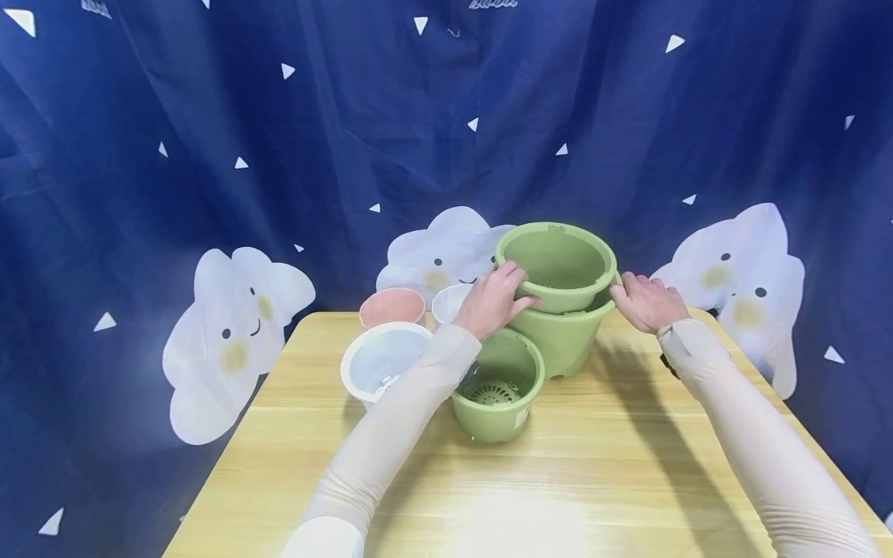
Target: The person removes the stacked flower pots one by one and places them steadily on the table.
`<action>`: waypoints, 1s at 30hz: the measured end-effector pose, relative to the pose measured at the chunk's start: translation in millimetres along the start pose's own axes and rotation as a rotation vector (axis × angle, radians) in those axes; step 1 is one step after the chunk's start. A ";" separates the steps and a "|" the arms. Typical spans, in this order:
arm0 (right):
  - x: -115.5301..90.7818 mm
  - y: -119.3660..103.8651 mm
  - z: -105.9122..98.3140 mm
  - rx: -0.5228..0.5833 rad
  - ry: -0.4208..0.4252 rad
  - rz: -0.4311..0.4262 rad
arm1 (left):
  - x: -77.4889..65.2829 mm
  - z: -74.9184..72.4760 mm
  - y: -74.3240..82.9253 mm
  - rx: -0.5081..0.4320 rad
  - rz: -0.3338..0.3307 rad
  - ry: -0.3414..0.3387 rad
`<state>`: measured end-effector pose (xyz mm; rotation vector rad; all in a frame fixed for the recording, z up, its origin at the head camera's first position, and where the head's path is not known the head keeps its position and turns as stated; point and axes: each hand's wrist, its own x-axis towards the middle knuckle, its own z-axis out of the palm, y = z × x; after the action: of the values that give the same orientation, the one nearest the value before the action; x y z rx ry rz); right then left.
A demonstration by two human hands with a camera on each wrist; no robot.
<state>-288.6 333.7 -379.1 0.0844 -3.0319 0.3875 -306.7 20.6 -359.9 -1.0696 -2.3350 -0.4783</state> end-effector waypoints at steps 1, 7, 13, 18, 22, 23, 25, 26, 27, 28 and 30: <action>0.0 0.1 -0.2 -0.001 -0.001 0.000 | 0.6 -0.8 0.4 -0.004 0.002 0.005; -0.3 0.1 -1.0 -0.003 -0.003 -0.002 | 2.8 -6.3 2.3 -0.008 0.004 0.035; -1.0 -0.8 -2.0 -0.003 -0.002 -0.001 | 3.5 -10.6 3.9 -0.012 0.006 0.052; -1.1 -1.6 -2.4 -0.001 -0.003 0.002 | 4.0 -13.5 5.1 -0.002 0.014 0.073; -1.1 -2.7 -2.0 -0.004 -0.005 0.006 | 4.9 -16.3 5.7 0.006 0.013 0.083; -0.9 -2.7 -2.0 -0.005 -0.006 0.007 | 5.2 -17.1 5.9 0.008 0.012 0.087; -1.0 -2.7 -2.2 -0.006 -0.009 0.007 | 5.6 -19.0 6.2 0.011 0.013 0.096; -1.1 -2.8 -2.4 -0.006 -0.012 0.006 | 5.8 -19.7 6.2 0.011 0.016 0.102; -1.2 -2.7 -2.5 -0.007 -0.014 0.006 | 6.1 -20.4 6.2 0.010 0.020 0.112; -1.4 -2.6 -2.6 -0.006 -0.016 0.006 | 6.3 -21.3 6.2 0.010 0.024 0.122; -1.7 -2.6 -3.0 -0.006 -0.018 0.005 | 6.7 -23.1 6.2 -0.001 0.033 0.140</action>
<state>-286.5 332.0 -375.8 0.0800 -3.0518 0.3794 -298.4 16.6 -336.9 -1.0389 -2.1919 -0.5249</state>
